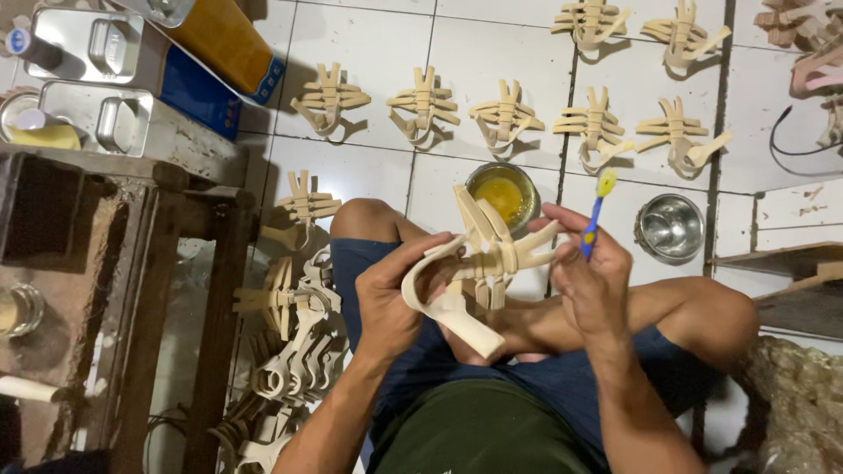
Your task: The person sits on the floor and applies a yellow liquid to small wooden parts using a toothbrush. They dip the brush into a metal bowl, brush the liquid onto the parts, and place the treated parts on the floor. The person repeats this process for several parts.
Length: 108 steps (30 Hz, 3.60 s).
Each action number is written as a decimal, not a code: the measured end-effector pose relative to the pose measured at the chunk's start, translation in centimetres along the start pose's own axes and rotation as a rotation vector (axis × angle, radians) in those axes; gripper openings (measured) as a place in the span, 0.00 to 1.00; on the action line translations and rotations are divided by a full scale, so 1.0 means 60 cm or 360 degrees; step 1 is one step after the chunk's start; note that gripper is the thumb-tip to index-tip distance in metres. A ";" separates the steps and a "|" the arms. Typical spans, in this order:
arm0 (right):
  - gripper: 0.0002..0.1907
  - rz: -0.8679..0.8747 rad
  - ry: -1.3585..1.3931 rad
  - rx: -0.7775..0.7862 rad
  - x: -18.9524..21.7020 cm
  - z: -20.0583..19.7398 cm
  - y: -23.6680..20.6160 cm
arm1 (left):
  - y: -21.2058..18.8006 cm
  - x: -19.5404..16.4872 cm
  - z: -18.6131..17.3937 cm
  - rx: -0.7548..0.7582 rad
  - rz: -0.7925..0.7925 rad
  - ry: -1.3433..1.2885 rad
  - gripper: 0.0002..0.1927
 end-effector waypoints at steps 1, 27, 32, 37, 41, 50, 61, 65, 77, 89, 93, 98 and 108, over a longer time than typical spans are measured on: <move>0.16 0.0066 0.0304 0.0079 -0.019 0.001 -0.002 | -0.001 0.002 0.003 -0.0001 -0.0006 0.0031 0.20; 0.04 0.0426 0.0268 0.0036 -0.082 -0.036 -0.035 | -0.004 -0.055 0.032 -0.0050 0.0355 0.0261 0.25; 0.03 0.0435 0.0192 0.0056 -0.074 -0.029 -0.027 | 0.008 0.075 0.035 0.0059 -0.0698 -0.0653 0.26; 0.05 0.0352 0.0409 0.0173 -0.067 -0.013 -0.028 | -0.017 0.104 0.047 0.0198 -0.0749 -0.0247 0.12; 0.07 0.0487 -0.0145 0.0200 -0.072 -0.024 -0.045 | -0.022 0.095 0.031 -0.0013 -0.0628 -0.0072 0.10; 0.10 0.0100 -0.0729 0.0129 0.000 0.004 -0.031 | -0.022 0.104 0.026 0.0045 -0.0733 -0.0034 0.06; 0.08 -0.0980 -0.1541 0.1052 0.082 0.095 -0.040 | -0.043 0.114 0.084 0.0539 -0.0910 -0.0180 0.12; 0.08 -0.0149 -0.0901 0.0580 0.032 0.048 -0.012 | -0.051 0.129 0.076 0.0425 -0.0945 -0.0236 0.13; 0.07 0.0409 -0.0618 0.0077 -0.030 -0.012 -0.048 | -0.039 0.113 0.051 -0.0190 -0.0522 -0.0295 0.13; 0.06 0.0541 -0.0019 0.0092 -0.067 -0.014 -0.041 | -0.045 0.133 0.054 -0.0098 -0.0600 -0.0351 0.14; 0.06 0.0483 -0.0329 0.0069 -0.056 -0.011 -0.031 | -0.048 0.144 0.039 -0.0135 -0.0644 -0.0251 0.13; 0.08 0.0439 -0.0477 0.0075 -0.055 -0.010 -0.028 | -0.041 0.139 0.046 -0.0098 -0.0659 -0.0324 0.11; 0.09 0.0206 0.0255 0.0061 -0.072 -0.040 -0.014 | -0.022 0.119 0.078 0.0099 -0.0834 -0.0488 0.10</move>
Point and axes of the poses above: each hand's wrist, its own y-axis towards the middle knuckle, its own z-axis out of the palm, x = y × z, the point moved 9 cm from there along y, towards the middle knuckle, and after that the axes turned 6 degrees about x, right-handed, at the moved point
